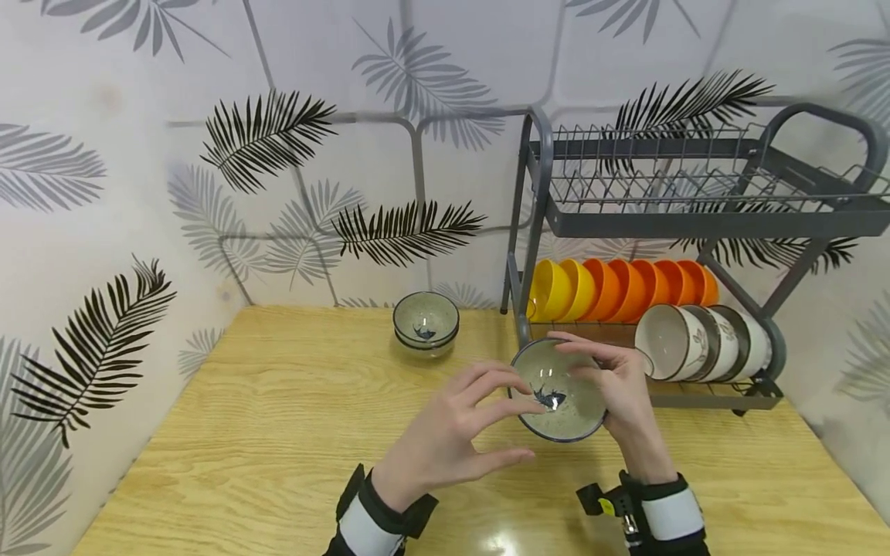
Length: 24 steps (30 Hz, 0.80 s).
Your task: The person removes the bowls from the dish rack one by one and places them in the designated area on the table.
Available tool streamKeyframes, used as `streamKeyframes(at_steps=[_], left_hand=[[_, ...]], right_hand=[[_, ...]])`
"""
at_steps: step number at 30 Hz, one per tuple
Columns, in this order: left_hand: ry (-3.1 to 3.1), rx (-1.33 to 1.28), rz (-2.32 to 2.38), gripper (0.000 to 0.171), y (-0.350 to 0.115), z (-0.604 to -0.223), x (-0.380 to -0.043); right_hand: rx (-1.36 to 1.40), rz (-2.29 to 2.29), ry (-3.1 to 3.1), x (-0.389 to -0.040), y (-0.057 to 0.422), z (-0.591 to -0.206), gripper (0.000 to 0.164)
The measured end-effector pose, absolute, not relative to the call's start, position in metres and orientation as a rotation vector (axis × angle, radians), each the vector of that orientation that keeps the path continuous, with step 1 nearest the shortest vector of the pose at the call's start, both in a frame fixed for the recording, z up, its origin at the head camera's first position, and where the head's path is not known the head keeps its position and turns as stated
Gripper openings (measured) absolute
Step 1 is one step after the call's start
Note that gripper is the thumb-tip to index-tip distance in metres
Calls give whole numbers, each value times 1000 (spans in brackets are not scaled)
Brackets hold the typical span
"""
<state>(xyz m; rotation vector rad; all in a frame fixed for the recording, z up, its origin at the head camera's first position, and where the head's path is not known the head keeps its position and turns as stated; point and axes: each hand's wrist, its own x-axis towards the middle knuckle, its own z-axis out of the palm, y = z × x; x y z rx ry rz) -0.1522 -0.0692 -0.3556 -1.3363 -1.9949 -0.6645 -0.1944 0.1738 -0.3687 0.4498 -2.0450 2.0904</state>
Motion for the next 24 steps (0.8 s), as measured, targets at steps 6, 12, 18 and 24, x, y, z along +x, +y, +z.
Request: streamKeyframes(at_steps=[6,12,18,24], left_hand=[[-2022,-1351,-456,49,-64,-356,-147],[-2121,-1387,-372,44,-60,-361,-144],[-2192,-1383,-251,42,-56,-360,-140],[-2225,-1358,-177,19,-54,-361,-139]], right_hand=[[537,2155,-2083,-193,173,-369,30],[580,2233,-2082,-192,170,-369,31],[548,2251,-2095,-192,164,-368,34],[516,2250,-2163,-191,158,-370,30]])
